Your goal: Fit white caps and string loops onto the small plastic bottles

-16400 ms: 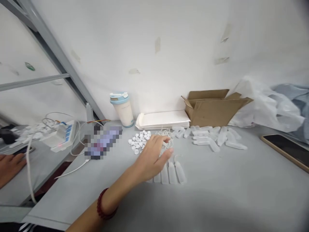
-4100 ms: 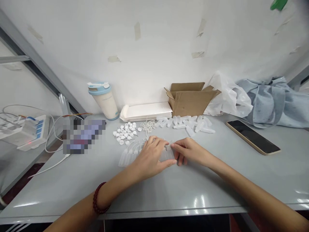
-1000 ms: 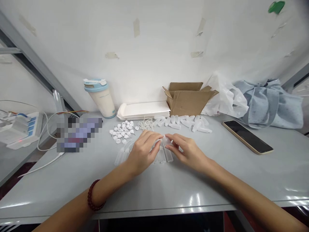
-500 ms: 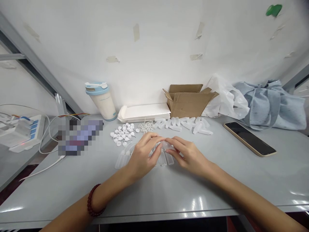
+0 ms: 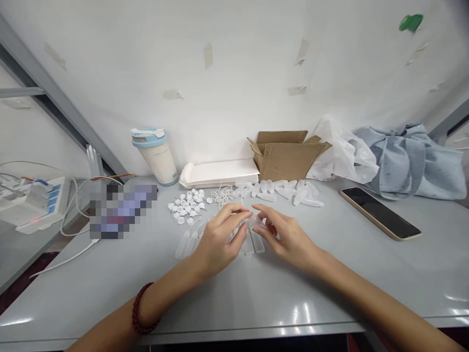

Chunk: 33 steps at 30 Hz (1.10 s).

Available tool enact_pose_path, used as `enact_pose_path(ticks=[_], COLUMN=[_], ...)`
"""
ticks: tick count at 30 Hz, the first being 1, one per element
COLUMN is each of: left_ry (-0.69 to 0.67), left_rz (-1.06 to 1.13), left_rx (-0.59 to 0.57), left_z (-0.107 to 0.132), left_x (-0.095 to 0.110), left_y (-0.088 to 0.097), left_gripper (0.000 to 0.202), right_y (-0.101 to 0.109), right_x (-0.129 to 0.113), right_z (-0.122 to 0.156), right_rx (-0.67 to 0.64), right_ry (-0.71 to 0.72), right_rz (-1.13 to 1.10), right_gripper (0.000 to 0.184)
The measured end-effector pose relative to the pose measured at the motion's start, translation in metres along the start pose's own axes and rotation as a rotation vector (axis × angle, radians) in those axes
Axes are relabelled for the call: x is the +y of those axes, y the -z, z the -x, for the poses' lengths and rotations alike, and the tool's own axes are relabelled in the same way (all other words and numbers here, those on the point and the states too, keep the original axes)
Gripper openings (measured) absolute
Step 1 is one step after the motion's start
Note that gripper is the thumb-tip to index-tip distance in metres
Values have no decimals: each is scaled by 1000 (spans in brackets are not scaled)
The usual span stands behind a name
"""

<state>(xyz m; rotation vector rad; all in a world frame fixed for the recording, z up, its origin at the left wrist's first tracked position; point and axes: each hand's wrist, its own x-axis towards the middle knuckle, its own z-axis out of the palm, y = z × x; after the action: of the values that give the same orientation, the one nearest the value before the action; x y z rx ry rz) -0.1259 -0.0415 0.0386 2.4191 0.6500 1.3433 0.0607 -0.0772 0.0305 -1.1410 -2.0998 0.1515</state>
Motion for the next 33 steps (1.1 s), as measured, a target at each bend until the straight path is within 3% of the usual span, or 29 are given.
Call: enact_pose_path(ticks=[6, 13, 21, 26, 33], left_ry=[-46, -37, -139, -187, -155], left_rz=[7, -48, -227, -280, -267], left_rx=[-41, 14, -169, -270, -315], left_z=[0, -2, -7, -14, -16], left_x=[3, 3, -4, -6, -5], left_y=[0, 0, -7, -14, -20], left_gripper=[32, 27, 35, 31, 27], right_y=[0, 9, 14, 19, 20], right_x=[0, -8, -3, 7, 15], right_z=[-3, -8, -11, -14, -13], right_rx=[17, -46, -123, -208, -261], right_ry=[-64, -339, -606, -662, -756], right_rz=[-105, -356, -641, -676, -781], right_gripper=[32, 29, 27, 19, 14])
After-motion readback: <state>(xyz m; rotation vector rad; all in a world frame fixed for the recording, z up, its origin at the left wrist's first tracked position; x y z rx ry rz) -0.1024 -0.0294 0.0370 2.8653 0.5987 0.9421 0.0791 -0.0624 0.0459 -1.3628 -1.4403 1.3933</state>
